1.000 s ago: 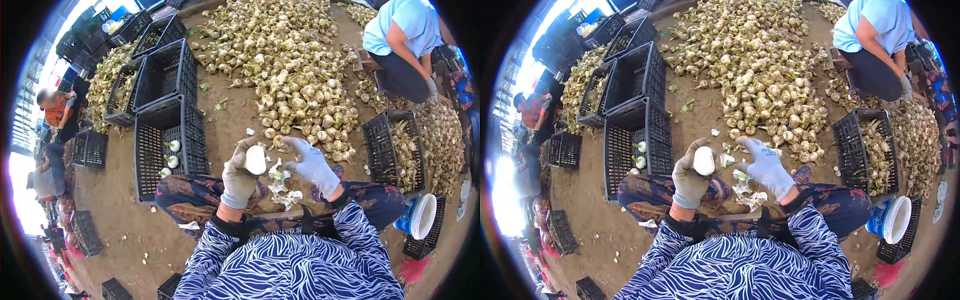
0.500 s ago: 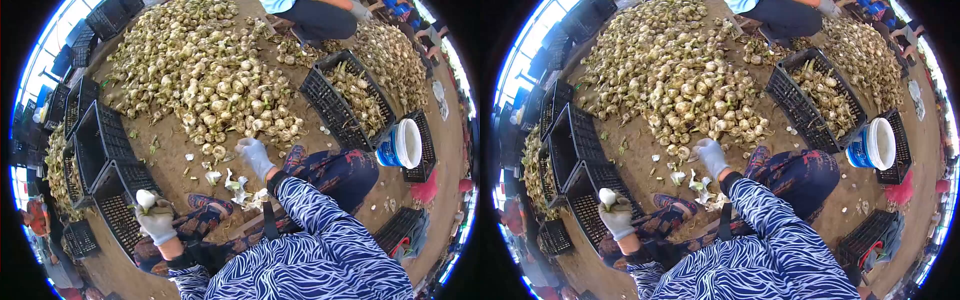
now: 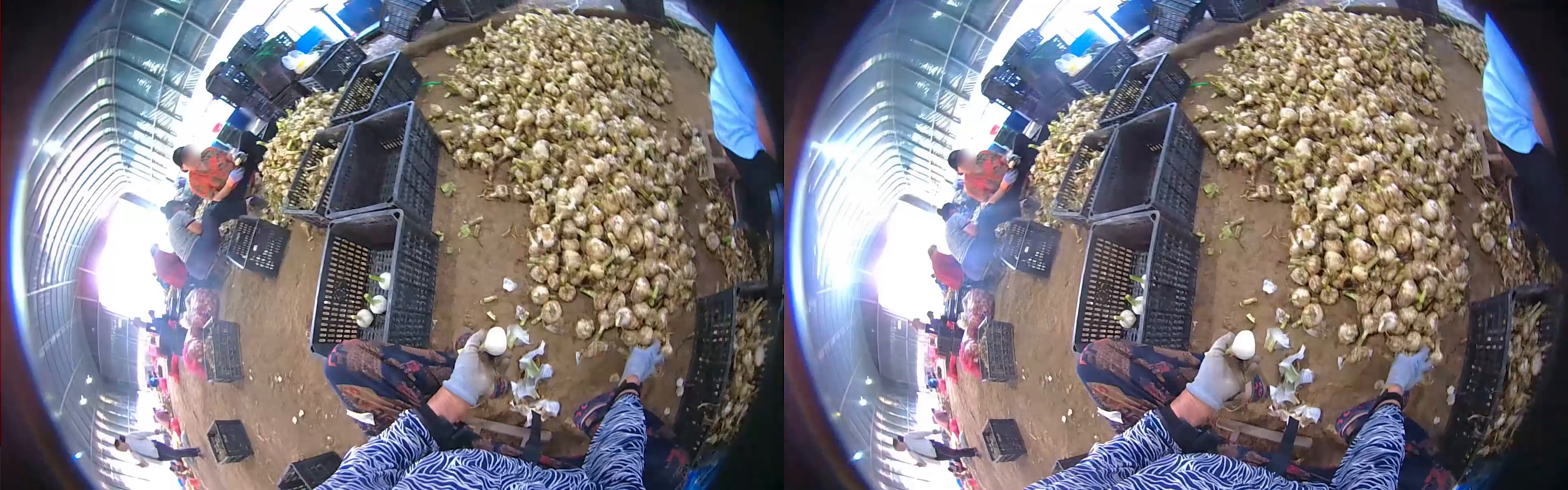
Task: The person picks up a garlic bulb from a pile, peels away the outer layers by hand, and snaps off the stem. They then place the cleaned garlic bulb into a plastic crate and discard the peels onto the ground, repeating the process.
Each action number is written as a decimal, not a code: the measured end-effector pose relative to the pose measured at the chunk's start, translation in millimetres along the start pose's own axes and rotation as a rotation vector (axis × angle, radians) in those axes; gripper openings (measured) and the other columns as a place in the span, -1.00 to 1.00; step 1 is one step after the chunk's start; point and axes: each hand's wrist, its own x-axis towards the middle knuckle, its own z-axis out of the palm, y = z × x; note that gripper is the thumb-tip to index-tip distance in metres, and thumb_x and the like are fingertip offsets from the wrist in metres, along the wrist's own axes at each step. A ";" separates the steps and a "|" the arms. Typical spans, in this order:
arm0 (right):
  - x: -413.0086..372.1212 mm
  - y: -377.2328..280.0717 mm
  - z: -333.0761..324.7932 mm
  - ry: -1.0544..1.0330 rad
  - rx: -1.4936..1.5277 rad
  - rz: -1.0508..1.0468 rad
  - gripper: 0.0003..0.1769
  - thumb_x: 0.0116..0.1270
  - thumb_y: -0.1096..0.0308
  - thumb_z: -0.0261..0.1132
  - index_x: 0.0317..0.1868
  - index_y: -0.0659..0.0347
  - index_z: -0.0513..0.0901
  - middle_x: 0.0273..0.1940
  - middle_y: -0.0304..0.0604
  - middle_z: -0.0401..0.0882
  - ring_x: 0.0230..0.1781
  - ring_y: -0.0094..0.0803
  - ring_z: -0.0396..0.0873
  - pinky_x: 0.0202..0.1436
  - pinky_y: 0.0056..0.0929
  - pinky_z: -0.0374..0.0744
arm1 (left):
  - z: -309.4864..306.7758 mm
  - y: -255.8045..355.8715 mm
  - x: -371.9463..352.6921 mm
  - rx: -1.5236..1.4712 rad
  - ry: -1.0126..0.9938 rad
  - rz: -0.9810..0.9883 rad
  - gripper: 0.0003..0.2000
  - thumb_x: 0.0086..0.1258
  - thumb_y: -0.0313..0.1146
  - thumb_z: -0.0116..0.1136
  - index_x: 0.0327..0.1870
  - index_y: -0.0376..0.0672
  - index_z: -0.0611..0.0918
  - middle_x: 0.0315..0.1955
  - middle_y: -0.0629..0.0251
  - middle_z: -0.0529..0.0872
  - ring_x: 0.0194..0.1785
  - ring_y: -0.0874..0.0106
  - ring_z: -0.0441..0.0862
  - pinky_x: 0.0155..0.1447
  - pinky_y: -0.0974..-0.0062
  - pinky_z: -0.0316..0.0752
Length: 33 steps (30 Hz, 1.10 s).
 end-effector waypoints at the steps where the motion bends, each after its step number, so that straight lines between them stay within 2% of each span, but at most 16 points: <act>1: -8.9 -14.7 -11.7 -0.039 0.062 0.030 -0.27 0.18 0.33 0.24 0.39 0.16 0.25 0.37 0.28 0.18 0.36 0.19 0.25 0.30 -0.01 0.41 | 0.8 10.9 3.3 -0.068 -0.081 0.001 -0.64 0.51 -0.02 -0.03 0.07 -0.12 0.53 -0.22 0.24 0.66 -0.23 0.27 0.65 -0.21 0.34 0.65; 2: -13.3 -27.3 -15.2 -0.083 0.121 0.059 -0.29 0.24 0.32 0.24 0.40 0.21 0.24 0.37 0.28 0.17 0.41 0.18 0.17 0.35 -0.04 0.36 | 5.3 27.8 5.8 -0.137 -0.160 0.004 -0.63 0.52 -0.02 -0.03 0.08 -0.12 0.53 -0.21 0.23 0.66 -0.22 0.28 0.66 -0.20 0.36 0.66; 4: 11.6 29.5 59.6 0.056 0.111 -0.275 -0.22 0.34 0.23 0.21 0.47 0.35 0.11 0.46 0.27 0.06 0.44 0.18 0.16 0.42 -0.06 0.29 | 24.0 75.6 13.6 -0.077 -0.227 0.254 -0.69 0.51 -0.08 0.04 0.05 -0.10 0.54 -0.15 0.23 0.68 -0.20 0.32 0.66 -0.15 0.33 0.67; 7: -45.5 -38.7 -5.9 -0.155 0.026 -0.129 -0.13 0.37 0.19 0.27 0.48 0.47 0.04 0.47 0.27 0.10 0.46 0.07 0.17 0.44 -0.12 0.23 | 82.3 174.7 5.3 -0.159 -0.224 0.684 -0.69 0.48 -0.06 0.14 -0.06 -0.14 0.57 -0.20 0.29 0.66 -0.18 0.31 0.65 -0.08 0.28 0.68; 11: -72.4 -37.8 32.0 -0.255 0.565 -0.034 -0.23 0.33 0.10 0.35 0.34 0.48 0.30 0.24 0.28 0.44 0.19 0.08 0.49 0.24 -0.11 0.46 | 125.4 262.6 -27.4 -0.182 -0.390 0.697 -0.32 0.32 0.13 0.27 0.14 -0.31 0.37 0.10 -0.04 0.43 0.10 0.09 0.51 0.23 0.14 0.54; 12: -96.3 -77.4 11.8 -0.177 0.308 0.170 -0.22 0.35 0.04 0.33 0.34 0.46 0.30 0.22 0.24 0.46 0.16 0.06 0.51 0.24 -0.13 0.46 | 128.7 267.1 -31.1 -0.171 -0.364 0.681 -0.26 0.32 0.14 0.27 0.22 -0.33 0.30 0.15 -0.01 0.39 0.14 0.09 0.49 0.27 0.12 0.50; 14: -133.1 -128.4 -32.9 -0.387 0.549 0.188 -0.16 0.36 -0.07 0.28 0.40 0.39 0.25 0.33 0.18 0.36 0.26 -0.03 0.44 0.28 -0.10 0.42 | 137.4 231.2 -70.5 0.104 -0.352 0.845 -0.19 0.39 -0.13 0.26 0.50 -0.16 0.03 0.14 0.09 0.39 0.20 0.19 0.47 0.17 0.25 0.53; 15: -131.4 -134.8 -18.5 -0.384 0.553 0.178 -0.16 0.36 -0.07 0.28 0.40 0.39 0.25 0.33 0.18 0.36 0.26 -0.03 0.44 0.28 -0.10 0.42 | 133.0 210.9 -76.8 0.155 -0.337 0.884 -0.24 0.39 -0.21 0.24 0.49 -0.13 0.07 0.10 0.12 0.41 0.18 0.23 0.48 0.13 0.27 0.53; 17: -126.2 -149.8 18.4 -0.613 1.285 0.088 -0.09 0.34 -0.18 0.24 0.47 0.27 0.17 0.45 0.09 0.19 0.37 -0.04 0.29 0.32 -0.02 0.37 | 112.8 161.6 -64.1 0.299 -0.261 0.918 -0.34 0.38 -0.34 0.20 0.46 -0.14 0.16 0.07 0.17 0.46 0.19 0.25 0.49 0.17 0.27 0.49; 18: -136.3 -173.2 2.8 -0.662 1.282 0.084 -0.08 0.35 -0.20 0.21 0.49 0.22 0.12 0.48 0.06 0.12 0.41 -0.01 0.22 0.34 0.01 0.35 | 101.7 133.9 -51.6 0.394 -0.206 0.912 -0.38 0.38 -0.39 0.18 0.43 -0.18 0.22 0.08 0.18 0.47 0.21 0.23 0.48 0.24 0.26 0.46; 20: -191.7 -241.6 -79.0 -0.762 1.366 0.000 -0.12 0.39 -0.13 0.18 0.54 0.16 0.08 0.53 0.15 -0.06 0.49 0.13 0.05 0.51 0.04 0.09 | 83.0 65.1 -21.6 0.686 -0.106 1.383 -0.39 0.38 -0.41 0.14 0.44 -0.25 0.24 0.13 0.10 0.53 0.22 0.26 0.51 0.34 0.26 0.40; 21: -206.0 -250.0 -89.0 -0.771 1.427 -0.264 -0.10 0.35 -0.19 0.21 0.50 0.16 0.14 0.49 0.03 0.11 0.42 0.08 0.20 0.38 0.03 0.32 | 77.3 33.1 -16.7 0.783 -0.111 1.369 -0.38 0.38 -0.42 0.13 0.45 -0.24 0.22 0.20 0.03 0.49 0.29 0.20 0.45 0.39 0.24 0.34; 25: -154.4 -262.1 -16.3 -0.669 1.469 -0.584 -0.19 0.33 -0.06 0.29 0.38 0.36 0.32 0.36 0.11 0.32 0.38 -0.10 0.30 0.39 -0.08 0.34 | 75.5 -13.0 -44.4 1.098 -0.120 1.142 -0.38 0.41 -0.39 0.10 0.46 -0.29 0.20 0.39 -0.06 0.29 0.45 0.14 0.27 0.50 0.22 0.17; 28: -157.4 -234.1 -37.4 -0.322 0.576 -0.644 -0.38 0.31 0.11 0.30 0.26 0.35 0.46 0.27 0.19 0.40 0.31 -0.04 0.35 0.41 -0.20 0.27 | 79.5 32.2 -42.2 0.681 -0.191 1.116 -0.39 0.41 -0.37 0.17 0.45 -0.22 0.27 0.29 0.06 0.43 0.36 0.25 0.38 0.47 0.32 0.23; 30: -132.1 -182.4 -38.2 -0.242 0.008 -0.743 -0.31 0.25 0.18 0.31 0.34 0.30 0.36 0.35 0.15 0.30 0.34 0.08 0.28 0.41 -0.10 0.27 | 72.7 71.3 -46.7 0.595 -0.176 1.093 -0.46 0.46 -0.41 0.13 0.43 -0.26 0.30 0.23 0.16 0.49 0.31 0.37 0.42 0.39 0.46 0.32; 33: -106.5 -128.8 -30.0 -0.520 -0.493 -0.616 -0.26 0.14 0.23 0.43 0.31 0.28 0.40 0.50 0.19 0.03 0.37 0.09 0.30 0.32 -0.16 0.44 | 58.2 101.6 -67.8 0.503 -0.156 0.959 -0.51 0.48 -0.38 0.12 0.40 -0.24 0.34 0.20 0.21 0.51 0.18 0.44 0.51 0.28 0.52 0.41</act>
